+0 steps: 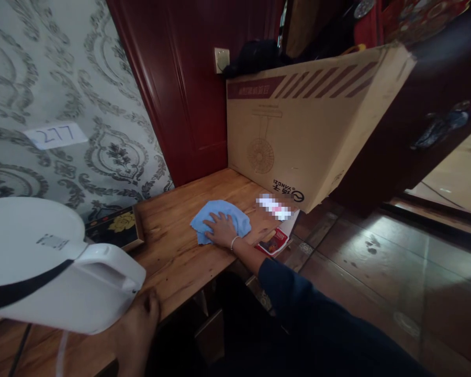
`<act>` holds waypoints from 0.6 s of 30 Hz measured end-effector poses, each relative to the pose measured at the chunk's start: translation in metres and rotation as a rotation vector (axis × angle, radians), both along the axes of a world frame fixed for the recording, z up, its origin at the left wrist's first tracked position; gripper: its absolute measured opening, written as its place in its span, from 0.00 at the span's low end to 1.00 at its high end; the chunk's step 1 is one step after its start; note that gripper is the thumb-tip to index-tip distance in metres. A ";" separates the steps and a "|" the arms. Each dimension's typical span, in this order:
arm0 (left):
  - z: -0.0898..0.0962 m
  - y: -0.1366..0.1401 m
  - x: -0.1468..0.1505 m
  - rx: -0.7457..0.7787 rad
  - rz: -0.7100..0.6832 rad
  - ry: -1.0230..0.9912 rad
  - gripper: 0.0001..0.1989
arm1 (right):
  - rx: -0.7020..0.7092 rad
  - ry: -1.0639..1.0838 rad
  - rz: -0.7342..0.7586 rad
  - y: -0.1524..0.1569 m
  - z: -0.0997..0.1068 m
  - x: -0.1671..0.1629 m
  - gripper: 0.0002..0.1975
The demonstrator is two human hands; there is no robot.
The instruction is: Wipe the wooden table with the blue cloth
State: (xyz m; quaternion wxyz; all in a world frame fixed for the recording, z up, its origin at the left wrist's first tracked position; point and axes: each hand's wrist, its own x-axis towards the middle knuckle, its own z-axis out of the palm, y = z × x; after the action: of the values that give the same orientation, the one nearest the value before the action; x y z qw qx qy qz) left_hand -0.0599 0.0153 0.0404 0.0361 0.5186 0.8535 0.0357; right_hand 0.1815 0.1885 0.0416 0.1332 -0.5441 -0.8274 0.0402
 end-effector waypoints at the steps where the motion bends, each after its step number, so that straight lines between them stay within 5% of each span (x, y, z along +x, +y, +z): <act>1: -0.001 -0.001 0.000 0.006 -0.006 -0.005 0.28 | 0.006 -0.001 -0.003 -0.007 -0.002 0.004 0.26; 8: 0.001 -0.001 0.001 0.040 0.008 -0.044 0.26 | -0.028 -0.034 0.063 -0.030 -0.008 0.015 0.28; 13: -0.009 -0.001 -0.008 0.073 -0.021 -0.063 0.26 | -0.064 -0.043 -0.041 0.016 -0.002 0.024 0.29; 18: -0.042 -0.002 -0.024 0.312 -0.082 -0.128 0.21 | -0.088 -0.052 -0.193 0.082 0.000 0.031 0.27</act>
State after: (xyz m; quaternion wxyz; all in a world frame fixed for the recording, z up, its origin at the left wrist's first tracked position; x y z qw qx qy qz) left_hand -0.0837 0.0138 -0.0011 0.0109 0.5489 0.8118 0.1990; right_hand 0.2125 0.2704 0.0419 0.0909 -0.6272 -0.7719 0.0495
